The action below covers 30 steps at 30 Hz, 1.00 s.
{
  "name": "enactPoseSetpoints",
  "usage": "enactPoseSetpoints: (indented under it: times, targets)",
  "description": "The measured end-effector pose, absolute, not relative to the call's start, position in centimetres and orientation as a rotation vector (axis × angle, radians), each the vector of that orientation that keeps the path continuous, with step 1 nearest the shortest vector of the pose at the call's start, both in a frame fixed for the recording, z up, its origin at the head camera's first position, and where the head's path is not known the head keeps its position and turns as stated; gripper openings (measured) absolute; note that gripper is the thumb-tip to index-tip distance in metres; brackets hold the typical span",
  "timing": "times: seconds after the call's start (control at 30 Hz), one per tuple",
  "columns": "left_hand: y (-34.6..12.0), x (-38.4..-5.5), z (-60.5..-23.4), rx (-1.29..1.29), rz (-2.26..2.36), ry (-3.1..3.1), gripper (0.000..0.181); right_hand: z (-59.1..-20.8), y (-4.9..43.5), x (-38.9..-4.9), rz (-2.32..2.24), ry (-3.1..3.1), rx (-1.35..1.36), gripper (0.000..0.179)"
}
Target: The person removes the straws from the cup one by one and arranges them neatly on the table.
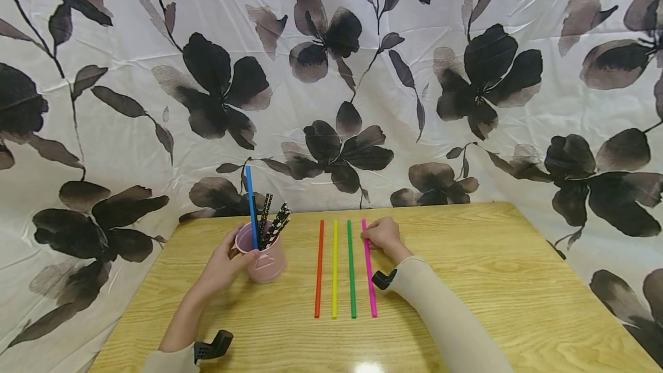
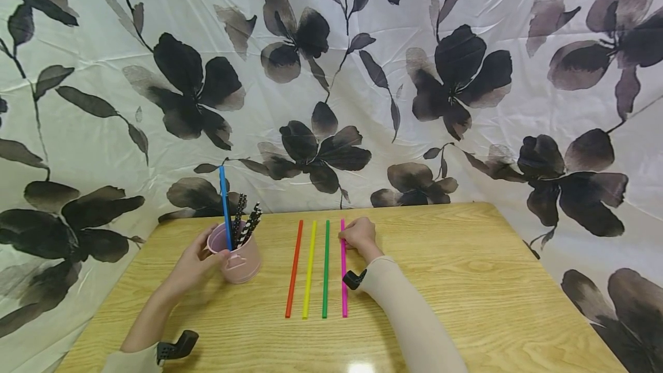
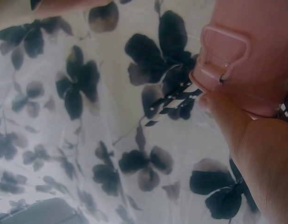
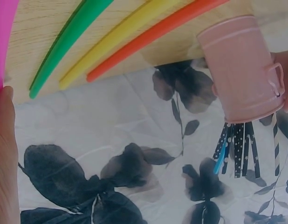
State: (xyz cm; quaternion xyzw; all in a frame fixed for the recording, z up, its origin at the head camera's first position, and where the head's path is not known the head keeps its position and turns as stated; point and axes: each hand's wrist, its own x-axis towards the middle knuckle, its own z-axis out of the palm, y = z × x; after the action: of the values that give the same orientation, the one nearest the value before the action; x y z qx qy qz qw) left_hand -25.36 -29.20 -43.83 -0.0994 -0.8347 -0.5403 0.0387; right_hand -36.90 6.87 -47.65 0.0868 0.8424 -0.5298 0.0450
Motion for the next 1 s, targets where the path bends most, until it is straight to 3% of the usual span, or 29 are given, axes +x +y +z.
enactPoseSetpoints:
  times: [0.43, 1.0]
  targets:
    - [-27.9, -23.8, -41.4, -0.333, -1.691, -2.548, 0.067, -47.7, 7.0, -36.7, -1.588, 2.597, 0.270, 0.018]
    - [-28.0, -23.8, -41.3, -0.308, -1.720, -2.550, 0.072, -46.4, 6.8, -36.7, -1.587, 2.646, 0.226, 0.015]
